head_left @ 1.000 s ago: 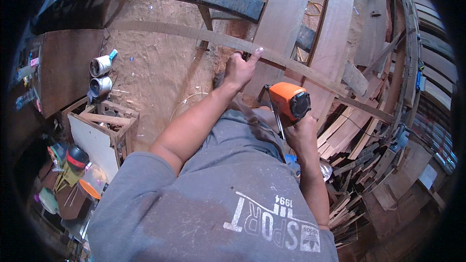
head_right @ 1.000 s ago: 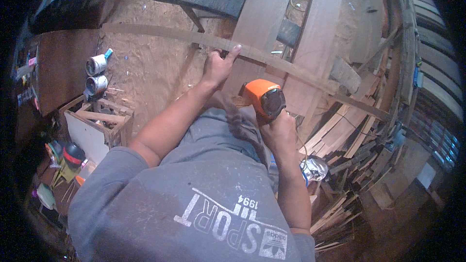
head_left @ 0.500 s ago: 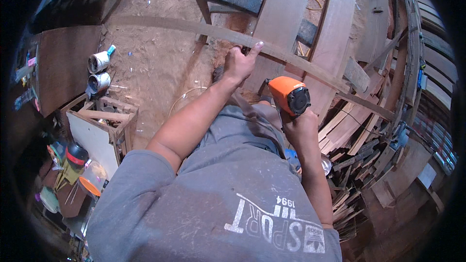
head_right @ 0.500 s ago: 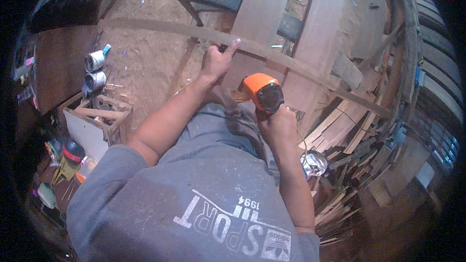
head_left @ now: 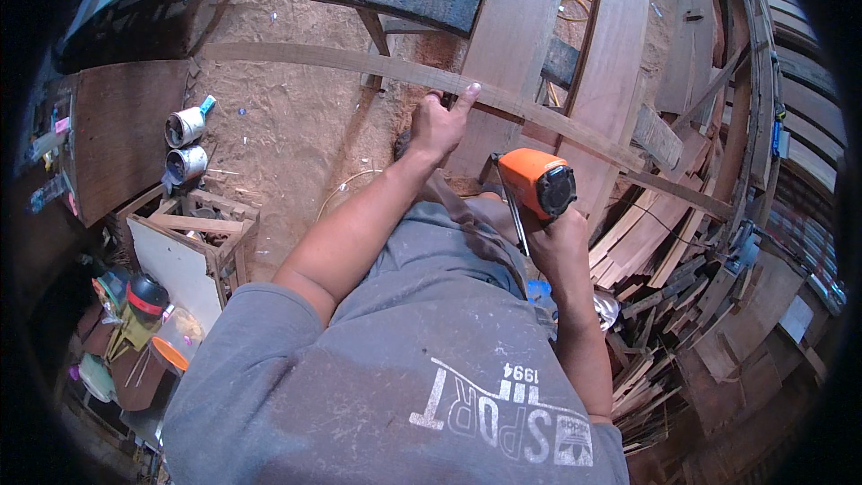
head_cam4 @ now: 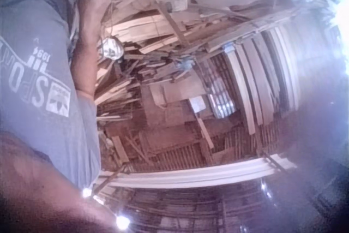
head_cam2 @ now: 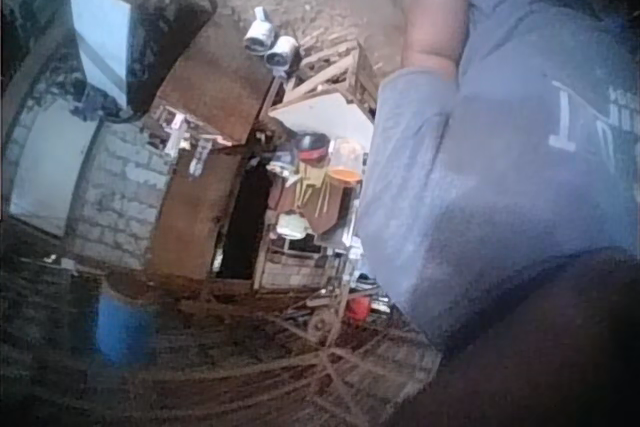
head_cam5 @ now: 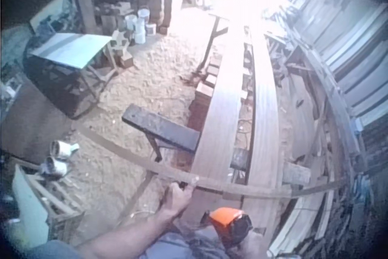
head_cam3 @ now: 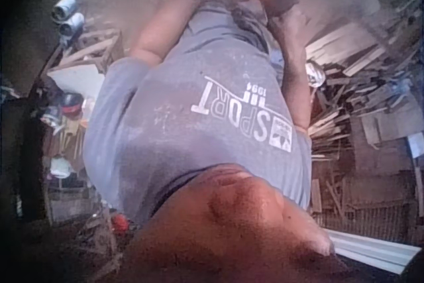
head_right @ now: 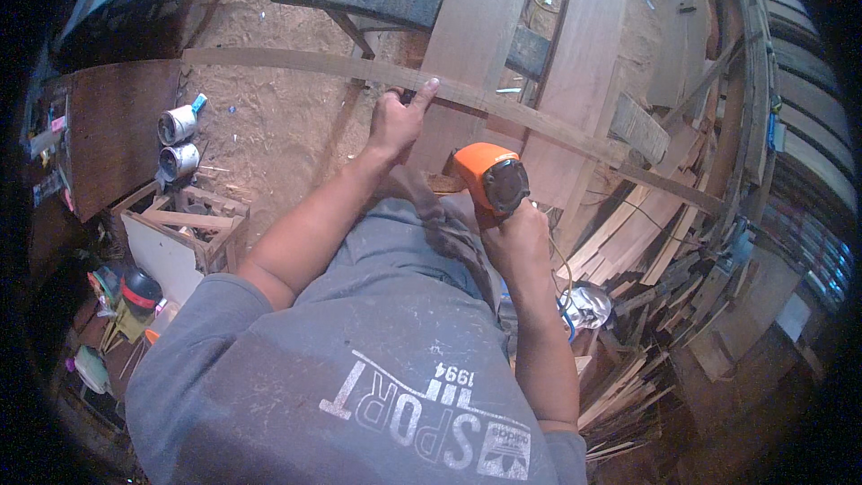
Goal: The person uses a nail gun to fasten a thin wooden strip across two parallel planks on a workbench. They repeatedly position the strip and drive nails along its length, securing it to the underlying planks.
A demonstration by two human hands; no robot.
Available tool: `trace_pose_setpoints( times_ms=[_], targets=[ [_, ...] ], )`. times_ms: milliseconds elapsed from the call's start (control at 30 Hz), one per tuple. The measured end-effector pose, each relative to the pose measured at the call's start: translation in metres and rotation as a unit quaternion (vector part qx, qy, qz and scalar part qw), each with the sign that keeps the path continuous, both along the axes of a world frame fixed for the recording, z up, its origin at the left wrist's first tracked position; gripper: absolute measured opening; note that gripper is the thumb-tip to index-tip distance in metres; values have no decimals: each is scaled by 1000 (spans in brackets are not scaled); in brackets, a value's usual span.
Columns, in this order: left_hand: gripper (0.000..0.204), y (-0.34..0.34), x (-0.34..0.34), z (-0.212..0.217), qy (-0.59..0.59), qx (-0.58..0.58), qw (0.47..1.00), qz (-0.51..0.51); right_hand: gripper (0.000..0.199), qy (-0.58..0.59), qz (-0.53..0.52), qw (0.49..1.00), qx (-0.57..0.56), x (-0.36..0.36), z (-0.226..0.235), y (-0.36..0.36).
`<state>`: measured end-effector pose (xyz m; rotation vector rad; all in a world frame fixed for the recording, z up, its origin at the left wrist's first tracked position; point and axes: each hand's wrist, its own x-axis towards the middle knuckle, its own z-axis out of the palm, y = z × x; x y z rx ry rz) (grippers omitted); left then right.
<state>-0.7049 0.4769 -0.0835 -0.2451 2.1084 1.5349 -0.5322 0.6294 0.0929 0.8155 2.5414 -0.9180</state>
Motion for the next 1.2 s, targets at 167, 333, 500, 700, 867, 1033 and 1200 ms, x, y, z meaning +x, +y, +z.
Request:
trace_pose_setpoints(
  times_ms=[167,333,500,700,867,1033,1200],
  targets=[
    [66,-1,4,-2,-1,7,1000,-5,32,-22,-8,999,23,1,3,-5],
    [71,4,-9,-9,53,43,998,5,35,96,-91,991,-23,18,4,-3],
    [65,1,-8,-31,35,76,996,7,37,165,-165,972,-16,93,-2,6],
    [73,-7,-9,-2,-23,93,995,-6,40,210,-234,946,-74,165,-14,-1],
    [95,-41,-13,24,-97,-47,979,-174,43,226,-237,941,-80,206,-44,14],
    [77,-105,-4,96,-21,-138,929,-343,42,222,-256,927,-160,249,-78,58],
    [41,-99,47,225,-137,50,782,-606,28,266,-297,890,-219,251,-42,97]
  ],
)
